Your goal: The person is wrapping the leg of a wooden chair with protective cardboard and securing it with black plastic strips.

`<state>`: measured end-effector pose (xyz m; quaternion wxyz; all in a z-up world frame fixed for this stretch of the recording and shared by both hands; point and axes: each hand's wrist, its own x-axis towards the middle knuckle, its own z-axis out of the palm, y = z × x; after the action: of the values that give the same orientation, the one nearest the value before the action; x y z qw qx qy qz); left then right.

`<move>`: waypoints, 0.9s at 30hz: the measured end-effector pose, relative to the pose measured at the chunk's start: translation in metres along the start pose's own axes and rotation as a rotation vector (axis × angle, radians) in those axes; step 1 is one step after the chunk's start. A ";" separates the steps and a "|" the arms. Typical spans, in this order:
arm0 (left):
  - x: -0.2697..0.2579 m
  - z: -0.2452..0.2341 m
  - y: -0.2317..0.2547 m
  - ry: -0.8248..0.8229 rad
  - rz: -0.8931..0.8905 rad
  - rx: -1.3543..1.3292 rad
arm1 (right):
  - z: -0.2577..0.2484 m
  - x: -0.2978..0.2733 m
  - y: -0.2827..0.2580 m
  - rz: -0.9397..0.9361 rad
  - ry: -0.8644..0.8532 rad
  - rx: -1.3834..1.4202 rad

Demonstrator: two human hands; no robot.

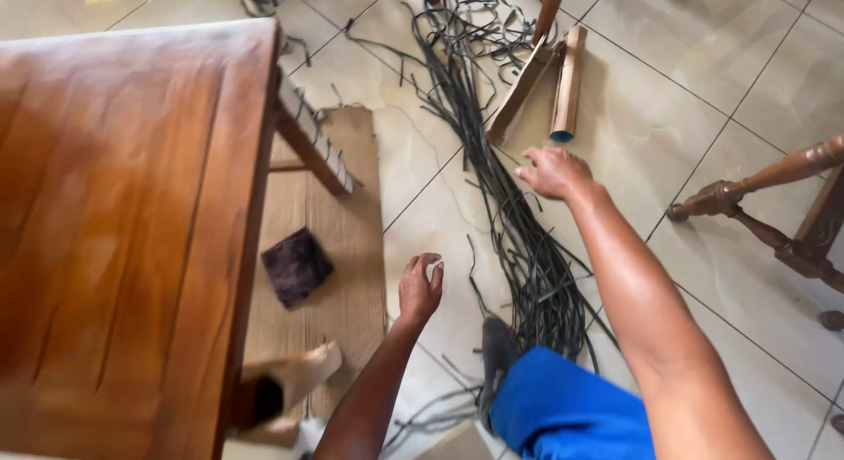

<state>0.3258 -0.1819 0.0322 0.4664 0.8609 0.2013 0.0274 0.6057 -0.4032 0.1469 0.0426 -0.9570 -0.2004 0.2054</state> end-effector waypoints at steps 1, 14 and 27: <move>0.024 0.014 -0.001 -0.009 0.000 0.004 | 0.010 0.010 0.008 0.007 -0.003 0.006; 0.260 0.100 -0.055 0.043 0.036 0.346 | 0.119 0.207 0.031 -0.039 0.638 0.187; 0.276 0.121 -0.081 0.250 0.190 0.575 | 0.116 0.442 0.043 0.037 0.709 -0.076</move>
<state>0.5817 -0.1358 -0.1412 0.1713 0.9623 0.1753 0.1182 0.9429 -0.2660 -0.1321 0.0703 -0.9731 -0.1632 -0.1464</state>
